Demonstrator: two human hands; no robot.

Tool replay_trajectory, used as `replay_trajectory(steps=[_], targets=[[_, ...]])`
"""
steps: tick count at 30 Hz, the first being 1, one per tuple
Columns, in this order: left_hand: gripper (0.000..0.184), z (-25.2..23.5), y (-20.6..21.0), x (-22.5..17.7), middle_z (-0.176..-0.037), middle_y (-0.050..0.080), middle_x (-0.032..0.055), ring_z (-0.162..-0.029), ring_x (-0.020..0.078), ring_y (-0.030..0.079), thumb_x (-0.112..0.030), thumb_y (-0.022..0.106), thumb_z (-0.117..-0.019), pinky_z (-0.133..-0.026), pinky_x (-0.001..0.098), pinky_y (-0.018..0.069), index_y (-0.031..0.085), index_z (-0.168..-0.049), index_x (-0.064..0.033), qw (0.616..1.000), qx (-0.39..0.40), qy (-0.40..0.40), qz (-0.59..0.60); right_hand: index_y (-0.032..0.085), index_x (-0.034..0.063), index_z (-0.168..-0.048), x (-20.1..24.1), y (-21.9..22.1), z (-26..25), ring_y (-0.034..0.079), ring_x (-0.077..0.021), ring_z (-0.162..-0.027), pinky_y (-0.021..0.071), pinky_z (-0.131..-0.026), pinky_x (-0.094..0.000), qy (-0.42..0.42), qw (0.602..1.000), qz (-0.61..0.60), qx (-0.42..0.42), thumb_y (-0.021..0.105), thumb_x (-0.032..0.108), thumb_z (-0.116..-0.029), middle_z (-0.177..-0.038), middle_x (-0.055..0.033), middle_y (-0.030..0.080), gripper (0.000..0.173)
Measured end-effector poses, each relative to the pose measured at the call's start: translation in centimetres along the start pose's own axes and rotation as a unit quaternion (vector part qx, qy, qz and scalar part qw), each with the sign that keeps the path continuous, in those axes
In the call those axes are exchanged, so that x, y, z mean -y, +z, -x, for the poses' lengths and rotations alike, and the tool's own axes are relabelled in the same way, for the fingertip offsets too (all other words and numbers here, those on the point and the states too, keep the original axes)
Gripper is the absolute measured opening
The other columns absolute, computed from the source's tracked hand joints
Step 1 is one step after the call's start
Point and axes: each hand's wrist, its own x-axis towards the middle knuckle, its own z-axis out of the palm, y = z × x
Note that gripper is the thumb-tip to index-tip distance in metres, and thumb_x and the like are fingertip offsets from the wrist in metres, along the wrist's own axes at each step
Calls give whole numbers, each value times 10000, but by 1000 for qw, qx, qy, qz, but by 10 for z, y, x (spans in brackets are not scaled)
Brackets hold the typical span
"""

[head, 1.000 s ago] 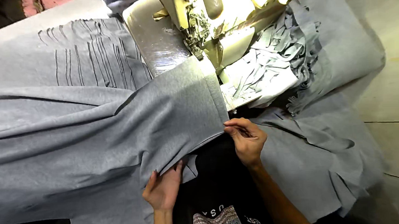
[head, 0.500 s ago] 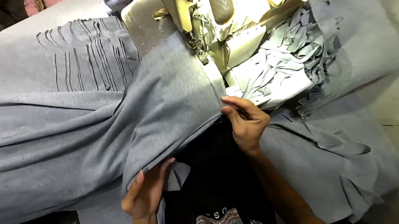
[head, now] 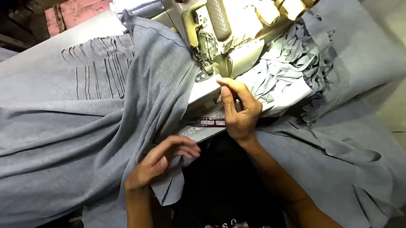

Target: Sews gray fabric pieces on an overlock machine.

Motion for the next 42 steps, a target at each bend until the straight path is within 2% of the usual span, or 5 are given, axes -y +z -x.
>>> replay_trajectory(steps=[5, 8, 13, 23, 42], targets=[[257, -40, -7, -35, -957, 719, -52, -821, 76, 684, -413, 612, -1003, -711, 242, 582, 716, -1102, -200, 951, -240, 188, -56, 526, 23, -1359, -3, -5, 19, 648, -100, -772, 566, -663, -272, 54, 998, -15, 4, 575, 128, -1034, -929, -32, 682, 345], [390, -86, -43, -54, -1302, 613, 87, -1172, 173, 617, -227, 574, -1026, -937, 340, 556, 513, -1361, -37, 830, -427, 148, -329, 578, 20, -1295, -7, -12, 36, 646, -121, -857, 569, -746, -299, 67, 996, 47, 41, 604, 154, -1017, -1008, -51, 680, 310], [787, -142, -83, -53, -1276, 616, 203, -1082, 283, 645, -538, 673, -930, -929, 475, 536, 433, -1485, -35, 748, -493, -100, -432, 714, 95, -1192, -1, -26, 48, 585, -283, -1097, 465, -963, -450, 25, 950, 256, 174, 685, 341, -960, -1146, -93, 682, 339], [305, -103, -99, -57, -1048, 671, 82, -958, 103, 656, -217, 561, -1032, -861, 289, 549, 579, -1205, 33, 672, -603, 137, -408, 655, -8, -1225, 1, -24, 49, 607, -422, -983, 501, -841, -538, -74, 895, 325, 295, 597, 191, -1011, -1064, -221, 629, 298], [177, -18, -34, -80, -1068, 636, -23, -1000, 98, 657, -138, 442, -1097, -934, 342, 567, 456, -1257, -62, 726, -550, 277, -306, 543, 114, -1015, 72, 30, -30, 285, -26, -391, 273, -368, -154, 367, 747, -451, 323, 202, 332, -1127, -570, 52, 360, 421]])
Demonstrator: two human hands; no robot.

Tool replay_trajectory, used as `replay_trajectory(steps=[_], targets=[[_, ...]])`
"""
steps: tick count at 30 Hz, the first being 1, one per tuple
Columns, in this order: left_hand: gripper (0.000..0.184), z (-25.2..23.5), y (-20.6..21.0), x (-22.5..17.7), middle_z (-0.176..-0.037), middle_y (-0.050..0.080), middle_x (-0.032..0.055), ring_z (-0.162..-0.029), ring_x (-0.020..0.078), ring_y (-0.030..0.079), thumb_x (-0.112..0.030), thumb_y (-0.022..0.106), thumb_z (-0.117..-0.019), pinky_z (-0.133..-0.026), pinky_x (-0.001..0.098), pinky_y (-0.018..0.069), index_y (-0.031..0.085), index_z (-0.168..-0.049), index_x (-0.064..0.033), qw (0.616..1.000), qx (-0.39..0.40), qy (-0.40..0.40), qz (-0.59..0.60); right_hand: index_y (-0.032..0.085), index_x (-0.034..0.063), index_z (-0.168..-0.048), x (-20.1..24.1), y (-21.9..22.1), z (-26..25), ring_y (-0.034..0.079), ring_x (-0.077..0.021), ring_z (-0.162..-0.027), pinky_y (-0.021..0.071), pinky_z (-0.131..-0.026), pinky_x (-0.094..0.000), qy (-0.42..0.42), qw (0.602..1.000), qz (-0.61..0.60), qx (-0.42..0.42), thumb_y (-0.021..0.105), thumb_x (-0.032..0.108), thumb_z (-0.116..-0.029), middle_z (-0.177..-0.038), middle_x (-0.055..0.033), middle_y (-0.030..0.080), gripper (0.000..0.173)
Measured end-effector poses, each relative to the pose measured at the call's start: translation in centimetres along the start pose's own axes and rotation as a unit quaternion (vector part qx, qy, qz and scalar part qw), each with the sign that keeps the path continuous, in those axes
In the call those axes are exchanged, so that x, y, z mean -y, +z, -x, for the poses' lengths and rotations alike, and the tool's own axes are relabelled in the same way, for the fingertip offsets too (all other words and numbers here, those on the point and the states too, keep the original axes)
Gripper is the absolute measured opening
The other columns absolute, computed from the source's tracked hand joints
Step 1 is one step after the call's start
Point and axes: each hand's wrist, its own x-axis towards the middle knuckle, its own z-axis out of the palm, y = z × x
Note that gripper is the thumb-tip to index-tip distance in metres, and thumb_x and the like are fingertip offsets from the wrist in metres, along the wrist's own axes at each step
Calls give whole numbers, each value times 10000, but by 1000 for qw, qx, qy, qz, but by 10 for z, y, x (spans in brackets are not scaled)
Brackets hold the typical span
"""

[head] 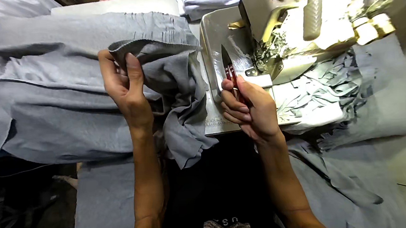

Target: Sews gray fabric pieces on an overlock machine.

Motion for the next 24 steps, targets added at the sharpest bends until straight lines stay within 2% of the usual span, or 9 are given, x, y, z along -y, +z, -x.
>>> replay_trajectory(steps=[4, 7, 10, 14, 17, 20, 21, 23, 24], targets=[[296, 1, -8, 14, -1125, 655, 1, -1041, 113, 674, -197, 332, -1128, -948, 358, 579, 425, -1357, -34, 997, -1, -77, 19, 550, 114, -1154, -2, -24, 32, 438, -29, -579, 365, -508, -175, -25, 950, 308, 50, 305, 362, -1121, -751, 37, 516, 350], [321, 1, -12, 16, -1165, 638, 22, -1089, 113, 653, -201, 295, -1131, -1003, 357, 548, 411, -1362, -10, 997, -11, -68, 28, 652, 135, -1250, -4, -43, 73, 624, -103, -838, 533, -707, -306, -37, 786, 616, -27, 325, 396, -1120, -1020, -19, 653, 438], [322, -2, -12, 14, -1198, 599, 35, -1116, 103, 629, -182, 328, -1126, -1029, 341, 529, 366, -1376, 16, 999, -18, -21, 22, 683, 79, -1225, -21, -52, 89, 658, -297, -715, 524, -560, -458, -44, 623, 769, -134, 429, 332, -1090, -1002, -176, 638, 383], [270, -19, -5, 5, -1158, 589, 39, -1093, 98, 609, -154, 382, -1115, -1016, 335, 517, 409, -1305, 35, 996, -22, 89, -20, 602, 39, -1318, -33, -61, 79, 670, -409, -716, 532, -566, -534, -12, 544, 818, -189, 552, 413, -1041, -1069, -265, 620, 469], [221, -33, -6, -19, -1100, 603, 40, -1032, 104, 612, -120, 433, -1092, -949, 340, 530, 463, -1250, 32, 983, -22, 162, -86, 626, -3, -1275, -19, -45, 73, 662, -418, -790, 525, -617, -545, -73, 565, 797, -199, 615, 399, -994, -1028, -258, 624, 490], [38, -43, -12, -60, -821, 570, -96, -733, -35, 552, -93, 551, -1014, -657, 183, 485, 564, -985, -71, 966, 4, 200, -165, 555, -1, -1368, -4, -15, 53, 610, -322, -1122, 526, -926, -477, -182, 721, 658, -119, 718, 333, -924, -1218, -196, 626, 579], [126, -49, -17, -69, -736, 562, -121, -655, -63, 534, -85, 585, -983, -575, 138, 450, 582, -861, -114, 961, 13, 204, -184, 495, -5, -1437, -3, -3, 42, 592, -284, -1189, 519, -976, -441, -208, 771, 597, -73, 732, 319, -909, -1296, -188, 609, 663], [104, -69, -57, -63, -801, 602, -50, -714, -27, 573, -95, 580, -981, -621, 144, 473, 618, -893, -55, 936, 79, 198, -280, 407, -14, -1509, -7, 23, 20, 596, -218, -1222, 521, -1015, -383, -237, 837, 492, 17, 745, 231, -875, -1337, -164, 600, 760], [205, -90, -95, -44, -966, 653, 62, -873, 56, 617, -139, 554, -1031, -772, 226, 505, 658, -1050, 36, 900, 148, 217, -348, 456, -27, -1466, -11, 34, 9, 644, -180, -1124, 555, -964, -360, -246, 861, 441, 52, 752, 164, -853, -1230, -135, 651, 707]])
